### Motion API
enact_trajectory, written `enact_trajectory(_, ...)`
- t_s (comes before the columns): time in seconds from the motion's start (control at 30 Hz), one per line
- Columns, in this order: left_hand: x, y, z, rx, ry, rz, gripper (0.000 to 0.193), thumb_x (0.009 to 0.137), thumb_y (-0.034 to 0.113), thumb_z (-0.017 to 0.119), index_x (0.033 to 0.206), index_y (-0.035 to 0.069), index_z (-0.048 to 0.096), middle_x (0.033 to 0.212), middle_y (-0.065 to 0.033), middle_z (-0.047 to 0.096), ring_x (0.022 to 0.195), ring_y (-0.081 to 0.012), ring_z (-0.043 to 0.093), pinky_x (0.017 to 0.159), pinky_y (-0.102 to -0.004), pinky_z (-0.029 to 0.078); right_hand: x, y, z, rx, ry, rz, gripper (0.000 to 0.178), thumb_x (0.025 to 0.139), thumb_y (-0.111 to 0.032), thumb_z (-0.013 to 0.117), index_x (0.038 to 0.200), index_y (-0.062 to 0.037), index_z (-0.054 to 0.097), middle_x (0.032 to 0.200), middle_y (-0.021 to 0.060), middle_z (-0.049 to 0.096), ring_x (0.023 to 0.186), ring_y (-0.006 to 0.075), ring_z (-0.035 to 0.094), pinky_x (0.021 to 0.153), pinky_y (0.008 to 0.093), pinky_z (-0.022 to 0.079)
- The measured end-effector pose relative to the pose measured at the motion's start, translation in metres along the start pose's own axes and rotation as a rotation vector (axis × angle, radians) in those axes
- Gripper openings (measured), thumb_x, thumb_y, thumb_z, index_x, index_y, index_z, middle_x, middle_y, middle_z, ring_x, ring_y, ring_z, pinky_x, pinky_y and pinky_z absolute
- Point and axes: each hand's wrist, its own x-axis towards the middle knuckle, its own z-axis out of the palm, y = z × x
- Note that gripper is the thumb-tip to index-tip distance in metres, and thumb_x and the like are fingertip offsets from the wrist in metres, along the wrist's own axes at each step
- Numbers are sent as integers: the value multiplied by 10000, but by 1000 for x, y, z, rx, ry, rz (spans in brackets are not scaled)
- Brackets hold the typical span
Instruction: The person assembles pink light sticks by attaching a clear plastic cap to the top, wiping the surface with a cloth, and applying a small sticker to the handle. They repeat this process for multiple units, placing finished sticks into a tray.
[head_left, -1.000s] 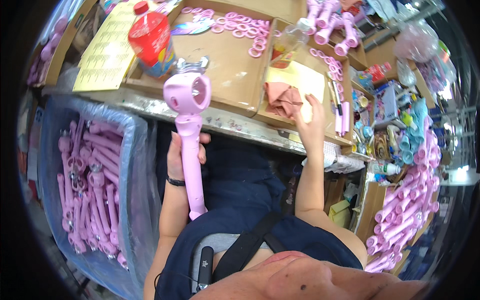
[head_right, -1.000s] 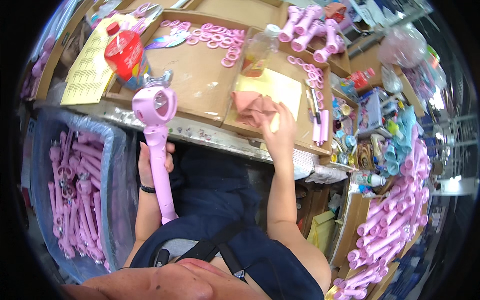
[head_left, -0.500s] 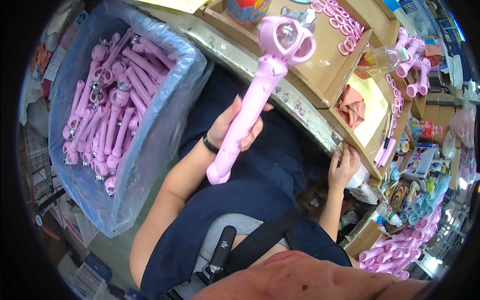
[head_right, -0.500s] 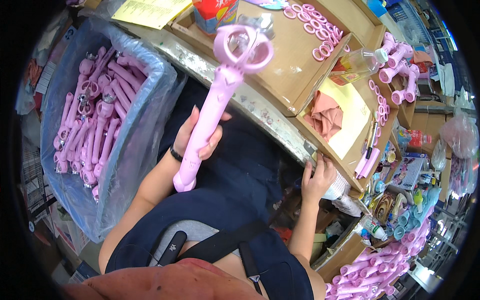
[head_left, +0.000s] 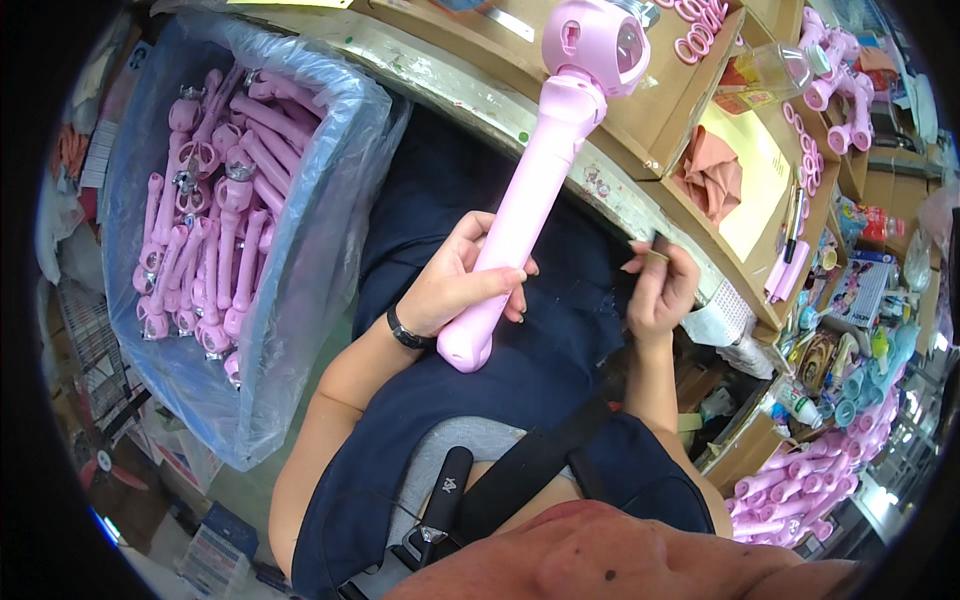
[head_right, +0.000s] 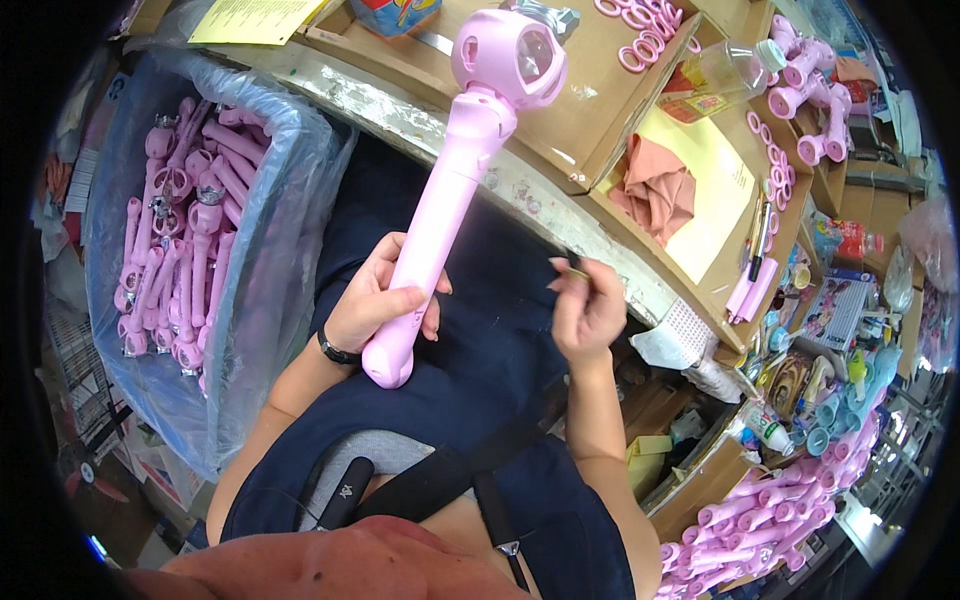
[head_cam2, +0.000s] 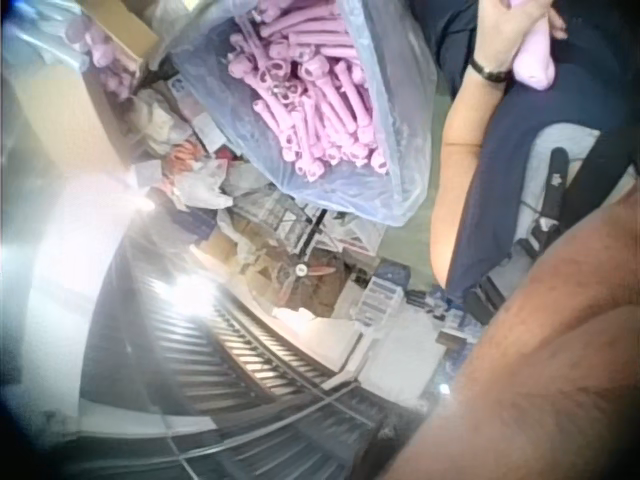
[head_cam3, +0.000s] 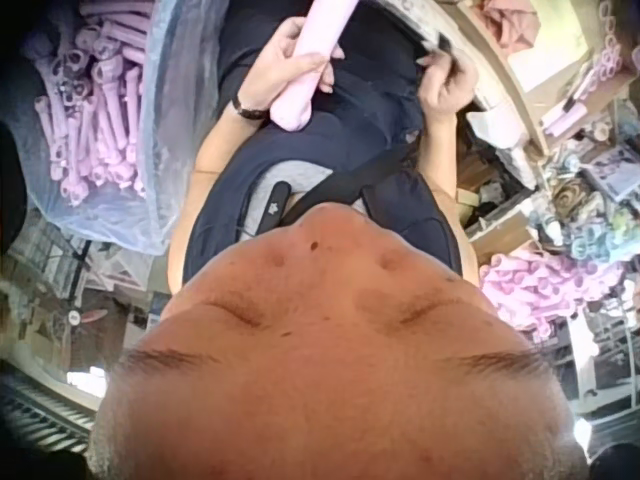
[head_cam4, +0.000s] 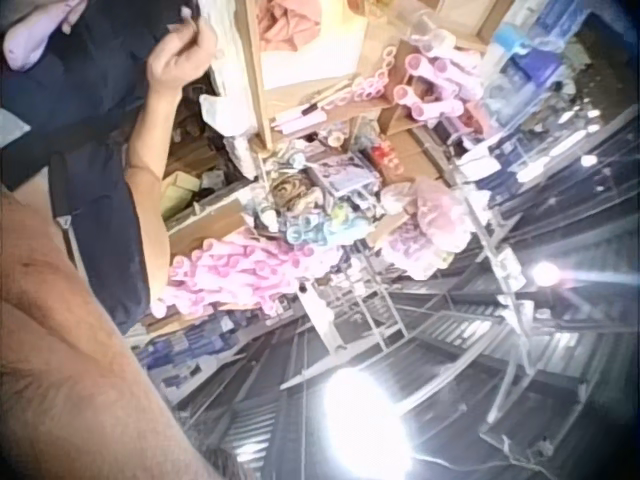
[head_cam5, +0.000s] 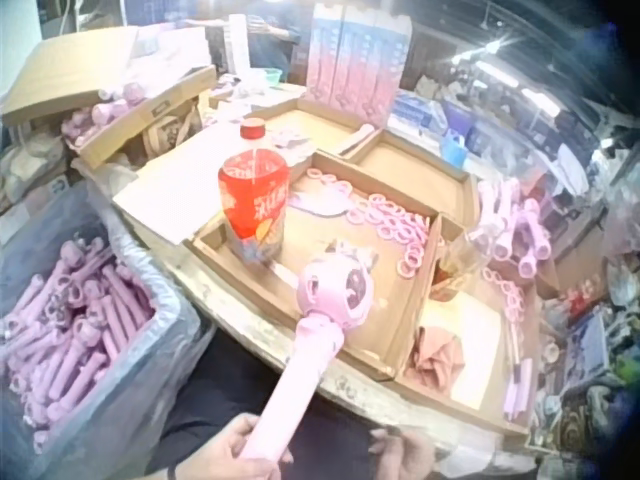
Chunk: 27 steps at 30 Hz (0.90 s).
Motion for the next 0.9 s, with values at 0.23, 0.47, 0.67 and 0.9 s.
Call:
enact_trajectory(0.23,8,-9,-4,-646,-296,-147,681,909,439,381,1408,0,233,778,-149,551,547,-214,590,511,-349,537,29,-25,39,-104,-102,-98,81,824,7,618,896,21,585,855,133,601,632,148,564,545,222,471)
enact_trajectory(0.47,8,-13,-1,-503,-177,-183,673,941,510,311,1406,27,248,753,-133,548,533,-194,581,467,-321,501,36,-45,48,-211,-174,-77,138,748,19,686,856,-2,604,761,94,599,558,135,561,471,227,455)
enact_trajectory(0.67,3,-9,6,-183,-75,-180,736,921,617,193,1408,69,256,754,-111,557,537,-173,581,504,-307,514,45,-62,54,-365,-396,-260,148,640,-37,721,752,-53,626,688,73,604,565,205,596,503,289,476)
enact_trajectory(0.9,2,-8,7,-161,-25,-216,740,910,623,172,1402,80,267,759,-98,560,556,-155,583,529,-291,518,55,-56,49,-342,-378,-316,117,663,-17,700,753,-55,635,686,75,617,564,211,607,491,295,474)
